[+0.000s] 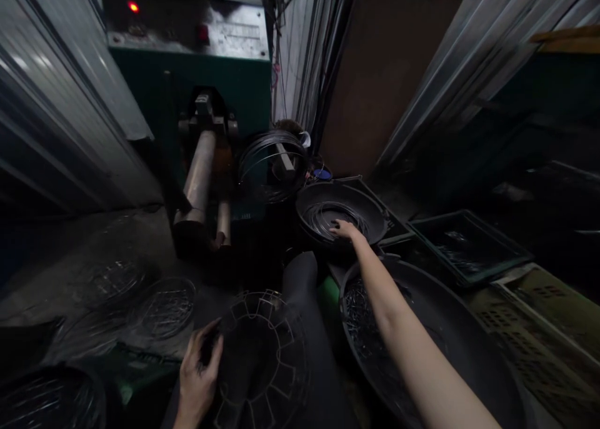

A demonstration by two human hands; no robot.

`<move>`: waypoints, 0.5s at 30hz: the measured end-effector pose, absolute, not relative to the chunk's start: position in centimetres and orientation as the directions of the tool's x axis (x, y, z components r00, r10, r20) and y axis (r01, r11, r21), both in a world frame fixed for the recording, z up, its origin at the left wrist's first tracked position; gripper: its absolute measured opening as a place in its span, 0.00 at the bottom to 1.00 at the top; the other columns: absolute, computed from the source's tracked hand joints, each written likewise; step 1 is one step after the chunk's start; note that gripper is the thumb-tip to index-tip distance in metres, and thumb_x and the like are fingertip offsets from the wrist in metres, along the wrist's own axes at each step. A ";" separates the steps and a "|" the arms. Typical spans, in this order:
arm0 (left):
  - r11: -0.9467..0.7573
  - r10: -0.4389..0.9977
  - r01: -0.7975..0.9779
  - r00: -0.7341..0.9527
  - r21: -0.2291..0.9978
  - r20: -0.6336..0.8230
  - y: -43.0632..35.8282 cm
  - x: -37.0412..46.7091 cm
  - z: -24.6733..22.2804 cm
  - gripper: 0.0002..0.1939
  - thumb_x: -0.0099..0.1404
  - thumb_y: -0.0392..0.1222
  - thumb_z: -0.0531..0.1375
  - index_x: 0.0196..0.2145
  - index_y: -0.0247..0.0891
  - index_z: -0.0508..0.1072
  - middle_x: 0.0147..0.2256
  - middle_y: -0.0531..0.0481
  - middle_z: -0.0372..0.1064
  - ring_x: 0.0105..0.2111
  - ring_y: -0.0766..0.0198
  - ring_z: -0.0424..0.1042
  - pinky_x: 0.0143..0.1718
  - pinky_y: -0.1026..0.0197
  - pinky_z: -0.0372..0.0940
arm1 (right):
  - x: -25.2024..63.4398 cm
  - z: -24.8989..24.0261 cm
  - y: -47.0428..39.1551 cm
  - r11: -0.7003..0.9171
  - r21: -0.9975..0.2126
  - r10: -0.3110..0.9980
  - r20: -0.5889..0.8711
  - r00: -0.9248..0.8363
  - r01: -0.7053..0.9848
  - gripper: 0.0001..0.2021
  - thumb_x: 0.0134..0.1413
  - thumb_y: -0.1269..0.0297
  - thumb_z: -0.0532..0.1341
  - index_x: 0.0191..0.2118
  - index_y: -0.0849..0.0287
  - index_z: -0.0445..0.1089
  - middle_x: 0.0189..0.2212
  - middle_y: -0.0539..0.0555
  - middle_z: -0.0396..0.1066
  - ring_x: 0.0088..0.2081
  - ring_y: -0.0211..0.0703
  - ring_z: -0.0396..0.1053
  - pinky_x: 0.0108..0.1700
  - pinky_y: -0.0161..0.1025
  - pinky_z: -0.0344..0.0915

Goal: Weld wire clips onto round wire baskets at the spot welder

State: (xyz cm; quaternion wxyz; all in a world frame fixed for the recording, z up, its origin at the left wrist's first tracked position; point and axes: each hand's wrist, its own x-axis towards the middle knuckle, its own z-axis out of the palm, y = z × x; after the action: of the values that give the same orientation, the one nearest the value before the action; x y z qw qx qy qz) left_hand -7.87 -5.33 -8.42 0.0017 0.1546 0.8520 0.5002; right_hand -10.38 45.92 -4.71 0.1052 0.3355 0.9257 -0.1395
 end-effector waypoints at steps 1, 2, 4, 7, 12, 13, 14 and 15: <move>0.459 0.253 0.257 -0.956 0.851 0.152 -5.3 -7.9 -8.5 0.19 0.60 0.53 0.57 0.44 0.40 0.71 0.43 0.46 0.70 0.45 0.55 0.70 0.47 0.52 0.66 | -11.1 -4.8 46.3 0.736 -0.188 0.591 -0.290 -0.753 0.650 0.18 0.60 0.59 0.58 0.53 0.60 0.63 0.52 0.58 0.63 0.50 0.48 0.65 0.50 0.52 0.65; 0.468 0.241 0.248 -0.959 0.848 0.147 -5.2 -7.9 -8.5 0.19 0.60 0.53 0.57 0.44 0.40 0.71 0.42 0.47 0.70 0.45 0.55 0.70 0.47 0.53 0.67 | -11.8 -5.0 46.5 0.740 -0.192 0.586 -0.287 -0.758 0.645 0.18 0.59 0.59 0.58 0.54 0.60 0.63 0.52 0.58 0.63 0.50 0.48 0.65 0.50 0.52 0.64; 0.485 0.224 0.227 -0.966 0.844 0.131 -5.1 -8.0 -8.6 0.19 0.59 0.54 0.58 0.43 0.40 0.71 0.42 0.47 0.70 0.44 0.55 0.70 0.46 0.53 0.67 | -13.5 -5.5 46.6 0.752 -0.212 0.567 -0.273 -0.777 0.624 0.19 0.60 0.59 0.57 0.54 0.59 0.62 0.53 0.58 0.62 0.51 0.49 0.64 0.51 0.52 0.64; 0.512 0.215 0.196 -0.972 0.837 0.096 -4.8 -8.1 -8.5 0.20 0.59 0.55 0.57 0.43 0.40 0.71 0.43 0.47 0.71 0.44 0.55 0.70 0.47 0.53 0.67 | -16.2 -6.6 45.7 0.763 -0.248 0.516 -0.323 -0.794 0.597 0.17 0.60 0.59 0.57 0.53 0.59 0.63 0.52 0.58 0.63 0.49 0.47 0.65 0.49 0.51 0.65; 0.567 0.211 0.168 -0.976 0.807 0.055 -4.4 -8.4 -7.9 0.21 0.58 0.56 0.57 0.44 0.40 0.71 0.43 0.47 0.71 0.45 0.54 0.70 0.48 0.51 0.67 | -19.0 -7.7 43.9 0.716 -0.237 0.458 -0.551 -0.698 0.657 0.15 0.60 0.60 0.58 0.49 0.62 0.66 0.45 0.56 0.67 0.42 0.43 0.69 0.43 0.45 0.69; 0.571 0.211 0.163 -0.976 0.805 0.048 -4.4 -8.5 -7.8 0.21 0.58 0.56 0.57 0.44 0.40 0.70 0.43 0.47 0.71 0.45 0.53 0.70 0.48 0.50 0.67 | -19.2 -7.6 43.9 0.708 -0.235 0.455 -0.569 -0.684 0.666 0.15 0.60 0.60 0.58 0.49 0.62 0.66 0.45 0.56 0.67 0.42 0.43 0.69 0.42 0.45 0.69; 0.572 0.209 0.159 -0.977 0.805 0.044 -4.4 -8.5 -7.7 0.20 0.59 0.56 0.57 0.43 0.41 0.70 0.43 0.46 0.71 0.45 0.53 0.70 0.49 0.50 0.67 | -19.3 -7.4 44.1 0.701 -0.235 0.457 -0.577 -0.677 0.673 0.15 0.60 0.60 0.58 0.48 0.62 0.66 0.45 0.56 0.68 0.42 0.43 0.69 0.42 0.45 0.69; 0.574 0.210 0.152 -0.977 0.805 0.035 -4.4 -8.6 -7.6 0.20 0.59 0.56 0.56 0.43 0.41 0.70 0.43 0.46 0.71 0.45 0.53 0.71 0.49 0.49 0.67 | -19.2 -7.0 44.7 0.696 -0.237 0.464 -0.572 -0.677 0.678 0.15 0.60 0.60 0.58 0.48 0.62 0.66 0.45 0.56 0.68 0.42 0.43 0.69 0.42 0.45 0.69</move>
State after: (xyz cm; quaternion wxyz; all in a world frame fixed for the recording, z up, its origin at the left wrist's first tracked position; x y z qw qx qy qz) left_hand -8.62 -4.42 -7.57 0.0323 0.1023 0.8865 0.4501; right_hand -19.17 44.69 -7.00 0.2418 0.3213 0.8886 -0.2207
